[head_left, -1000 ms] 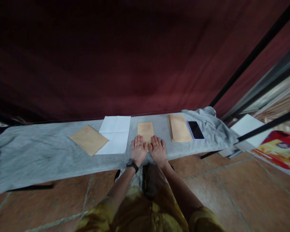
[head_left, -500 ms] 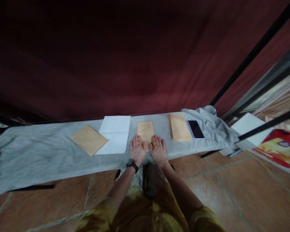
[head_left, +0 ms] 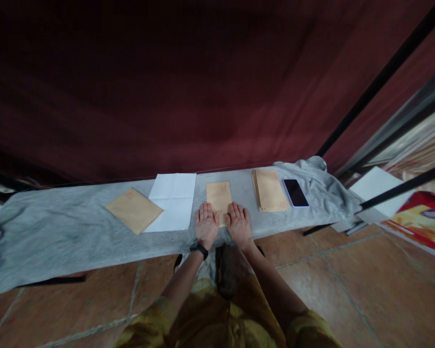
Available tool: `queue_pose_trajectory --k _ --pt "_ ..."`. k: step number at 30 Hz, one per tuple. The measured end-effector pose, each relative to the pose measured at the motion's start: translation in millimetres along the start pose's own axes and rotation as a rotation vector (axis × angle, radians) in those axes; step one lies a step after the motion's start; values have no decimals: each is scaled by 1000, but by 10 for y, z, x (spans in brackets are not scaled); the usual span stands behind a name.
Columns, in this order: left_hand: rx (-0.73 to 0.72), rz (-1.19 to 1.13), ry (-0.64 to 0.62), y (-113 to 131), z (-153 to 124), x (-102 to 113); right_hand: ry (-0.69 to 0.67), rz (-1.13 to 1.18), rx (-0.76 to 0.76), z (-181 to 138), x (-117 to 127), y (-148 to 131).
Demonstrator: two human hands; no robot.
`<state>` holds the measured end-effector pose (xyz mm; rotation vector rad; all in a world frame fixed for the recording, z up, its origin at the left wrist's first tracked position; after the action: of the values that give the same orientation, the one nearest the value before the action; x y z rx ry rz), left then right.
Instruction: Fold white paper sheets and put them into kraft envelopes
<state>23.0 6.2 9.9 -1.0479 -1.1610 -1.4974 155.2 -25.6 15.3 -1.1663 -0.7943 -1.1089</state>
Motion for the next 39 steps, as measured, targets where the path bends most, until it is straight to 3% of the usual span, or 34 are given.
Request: queue_pose_trajectory --k 8,14,28,39 --pt "-3 7 -4 28 -3 54 -20 41 -28 140 3 16" --pt "-19 27 -10 47 -4 90 -84 83 40 280 -66 -54" --pt "-54 16 -11 13 2 89 -61 76 21 246 -46 -122" --pt "-271 -41 -109 152 115 17 -94 60 41 244 -37 -87"
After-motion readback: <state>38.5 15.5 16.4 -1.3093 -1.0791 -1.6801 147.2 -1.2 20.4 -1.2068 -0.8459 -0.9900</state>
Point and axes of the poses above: each hand's wrist, its own z-axis towards the middle knuckle, its own x-axis out of the back of the hand, y = z × x, the point moved 4 cm from there along z, towards the middle knuckle, and after that the axes turned 1 degree about x, right-handed, at the moved point
